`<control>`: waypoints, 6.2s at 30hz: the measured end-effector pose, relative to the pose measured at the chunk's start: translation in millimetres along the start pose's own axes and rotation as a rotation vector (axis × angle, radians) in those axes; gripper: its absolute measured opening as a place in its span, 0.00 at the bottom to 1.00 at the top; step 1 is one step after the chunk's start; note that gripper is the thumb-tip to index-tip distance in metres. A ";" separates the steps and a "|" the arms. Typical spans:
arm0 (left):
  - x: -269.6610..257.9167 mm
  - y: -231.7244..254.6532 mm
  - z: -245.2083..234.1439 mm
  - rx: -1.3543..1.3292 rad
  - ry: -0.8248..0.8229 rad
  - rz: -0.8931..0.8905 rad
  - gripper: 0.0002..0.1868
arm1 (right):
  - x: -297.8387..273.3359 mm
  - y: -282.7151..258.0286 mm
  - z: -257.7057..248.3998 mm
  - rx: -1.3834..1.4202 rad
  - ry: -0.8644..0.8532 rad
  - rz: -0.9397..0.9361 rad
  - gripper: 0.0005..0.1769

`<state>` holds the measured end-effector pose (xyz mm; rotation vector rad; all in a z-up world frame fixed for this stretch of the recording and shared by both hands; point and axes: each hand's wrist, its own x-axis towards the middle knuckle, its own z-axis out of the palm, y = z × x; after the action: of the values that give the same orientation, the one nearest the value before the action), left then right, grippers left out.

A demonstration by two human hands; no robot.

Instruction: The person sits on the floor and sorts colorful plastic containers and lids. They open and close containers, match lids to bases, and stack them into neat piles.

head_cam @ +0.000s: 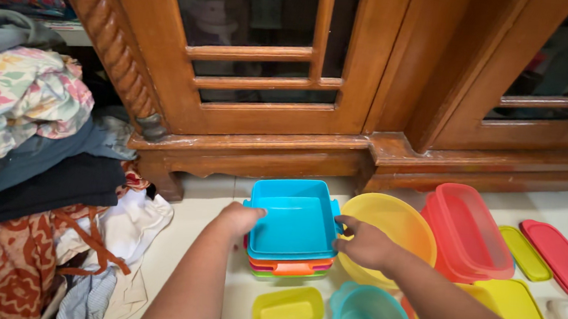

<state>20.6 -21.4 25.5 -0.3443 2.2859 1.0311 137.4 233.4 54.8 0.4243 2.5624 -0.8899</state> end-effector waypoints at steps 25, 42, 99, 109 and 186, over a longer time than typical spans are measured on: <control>25.5 -21.8 27.8 -0.336 -0.171 -0.159 0.28 | -1.1 26.8 20.7 0.318 0.076 -0.081 0.36; 35.2 28.6 31.2 0.028 0.339 -0.067 0.52 | -12.4 83.0 -2.6 0.193 0.381 -0.260 0.20; -50.0 88.9 37.4 -0.527 0.513 0.598 0.17 | -79.3 -9.2 -103.8 0.332 0.283 -0.341 0.44; -128.0 165.3 125.1 -0.856 -0.354 0.412 0.37 | -88.9 21.6 -134.6 0.613 0.416 -0.274 0.37; -166.5 258.7 295.1 -0.884 -0.345 0.298 0.27 | 7.4 412.2 -205.0 -0.424 0.236 0.444 0.24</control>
<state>156.2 369.4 128.7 -0.1437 1.4915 2.0511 242.6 676.0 -16.0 0.9568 2.6035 -0.1408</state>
